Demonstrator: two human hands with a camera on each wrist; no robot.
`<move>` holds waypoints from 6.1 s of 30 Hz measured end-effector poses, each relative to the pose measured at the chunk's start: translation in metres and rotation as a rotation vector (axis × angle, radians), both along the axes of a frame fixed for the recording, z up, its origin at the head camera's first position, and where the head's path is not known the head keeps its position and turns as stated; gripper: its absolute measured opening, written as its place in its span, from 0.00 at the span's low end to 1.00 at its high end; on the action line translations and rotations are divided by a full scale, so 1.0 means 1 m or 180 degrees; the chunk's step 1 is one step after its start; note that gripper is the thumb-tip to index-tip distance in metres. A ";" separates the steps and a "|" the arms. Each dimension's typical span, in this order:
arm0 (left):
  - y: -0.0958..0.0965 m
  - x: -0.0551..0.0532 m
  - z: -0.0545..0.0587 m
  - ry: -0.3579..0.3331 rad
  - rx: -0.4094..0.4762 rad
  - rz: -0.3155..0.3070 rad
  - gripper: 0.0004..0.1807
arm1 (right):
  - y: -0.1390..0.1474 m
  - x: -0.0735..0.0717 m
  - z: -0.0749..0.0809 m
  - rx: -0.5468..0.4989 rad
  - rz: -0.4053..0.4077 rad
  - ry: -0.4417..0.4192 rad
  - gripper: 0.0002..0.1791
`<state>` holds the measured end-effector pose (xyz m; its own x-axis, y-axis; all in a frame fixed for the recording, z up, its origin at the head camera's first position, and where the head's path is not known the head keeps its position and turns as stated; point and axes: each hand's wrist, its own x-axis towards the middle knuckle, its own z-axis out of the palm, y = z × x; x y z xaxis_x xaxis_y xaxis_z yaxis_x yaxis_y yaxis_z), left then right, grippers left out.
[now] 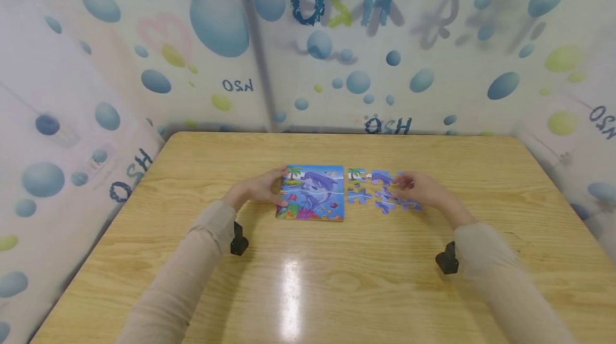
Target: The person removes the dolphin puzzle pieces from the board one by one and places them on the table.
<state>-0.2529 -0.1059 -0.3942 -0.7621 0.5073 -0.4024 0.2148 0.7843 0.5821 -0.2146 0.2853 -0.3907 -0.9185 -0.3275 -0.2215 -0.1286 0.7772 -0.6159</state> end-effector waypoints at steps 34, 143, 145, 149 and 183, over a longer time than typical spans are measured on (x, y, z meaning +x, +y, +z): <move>0.002 0.001 0.003 -0.0009 0.0018 0.0016 0.52 | -0.168 -0.035 0.005 -0.0096 0.0824 -0.0167 0.22; 0.000 -0.006 0.011 -0.0421 -0.0337 -0.0297 0.57 | -0.069 0.012 -0.002 -0.0758 0.0197 -0.1156 0.20; 0.000 -0.006 0.011 -0.0415 -0.0349 -0.0293 0.57 | -0.072 0.012 0.000 -0.0687 0.0236 -0.1123 0.18; -0.001 -0.006 0.011 -0.0351 -0.0367 -0.0348 0.57 | -0.077 0.013 0.006 -0.0426 0.0302 -0.0991 0.17; -0.003 -0.009 0.009 -0.0327 -0.0339 -0.0353 0.58 | -0.115 -0.005 0.019 0.0091 0.0388 -0.0499 0.24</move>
